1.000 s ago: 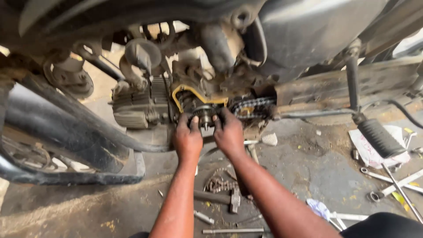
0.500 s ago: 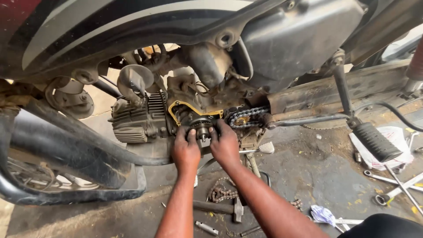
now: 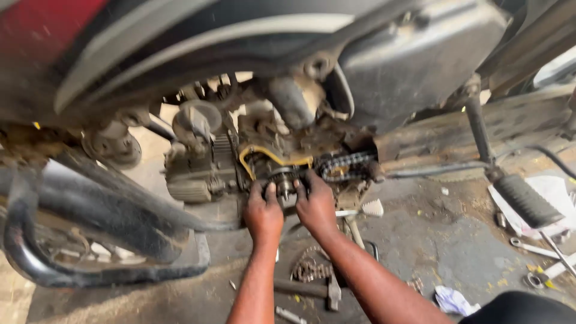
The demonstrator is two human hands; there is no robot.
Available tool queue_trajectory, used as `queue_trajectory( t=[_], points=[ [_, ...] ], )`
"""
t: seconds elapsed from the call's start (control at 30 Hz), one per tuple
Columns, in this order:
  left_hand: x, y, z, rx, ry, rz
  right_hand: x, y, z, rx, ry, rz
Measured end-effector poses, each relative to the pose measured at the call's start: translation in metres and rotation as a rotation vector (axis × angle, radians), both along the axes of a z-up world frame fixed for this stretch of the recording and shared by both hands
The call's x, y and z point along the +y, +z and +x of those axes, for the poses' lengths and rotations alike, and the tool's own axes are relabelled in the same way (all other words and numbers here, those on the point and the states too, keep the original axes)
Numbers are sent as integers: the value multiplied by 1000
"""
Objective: The person kneels beside a motorcycle with its engine side cover removed and works on the exposed engine case. They pick up small parts and a chain from the ground, fit a sprocket-like gear onto the engine shaft, and press and align the component with both hands while the drive chain hangs nearby.
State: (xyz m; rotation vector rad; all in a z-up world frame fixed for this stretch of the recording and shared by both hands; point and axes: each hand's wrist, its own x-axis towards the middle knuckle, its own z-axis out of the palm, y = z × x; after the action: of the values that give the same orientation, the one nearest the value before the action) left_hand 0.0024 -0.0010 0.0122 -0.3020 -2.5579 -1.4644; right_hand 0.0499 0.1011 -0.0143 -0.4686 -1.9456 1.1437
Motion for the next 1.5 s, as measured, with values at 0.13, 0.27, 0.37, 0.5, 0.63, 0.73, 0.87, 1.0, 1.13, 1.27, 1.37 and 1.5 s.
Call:
queue_trajectory(
  t=[0.13,0.27,0.37,0.5,0.63,0.73,0.87,1.0,1.13,1.27,1.37,1.5],
  points=[
    [-4,-5,-4,21,-15,-6,-4,21,10,-109,100,-250],
    [-1,-2,-1,24,-31,18,2,7,9,40,81,-6],
    [0,0,-2,39,-17,10,5,10,8,-33,105,-145],
    [-3,0,-4,88,-30,-51,6,31,9,-212,151,-377],
    [-5,2,-2,45,-31,-28,4,16,11,-99,150,-298],
    [-6,4,-9,114,-78,-41,2,18,5,-81,49,-224],
    [-4,-5,-5,36,-47,-45,4,6,4,-88,80,-231],
    [-10,-24,-11,65,-11,-90,13,-25,-7,83,-11,54],
    [-8,-17,-18,242,-34,-125,1,25,9,-76,81,-244],
    [-1,6,0,45,-10,22,5,24,7,-140,125,-316],
    [-8,-3,-2,55,-10,-1,2,3,7,-84,112,-262],
    [-10,-17,-9,112,-32,-94,4,25,10,-78,128,-259]
  ],
)
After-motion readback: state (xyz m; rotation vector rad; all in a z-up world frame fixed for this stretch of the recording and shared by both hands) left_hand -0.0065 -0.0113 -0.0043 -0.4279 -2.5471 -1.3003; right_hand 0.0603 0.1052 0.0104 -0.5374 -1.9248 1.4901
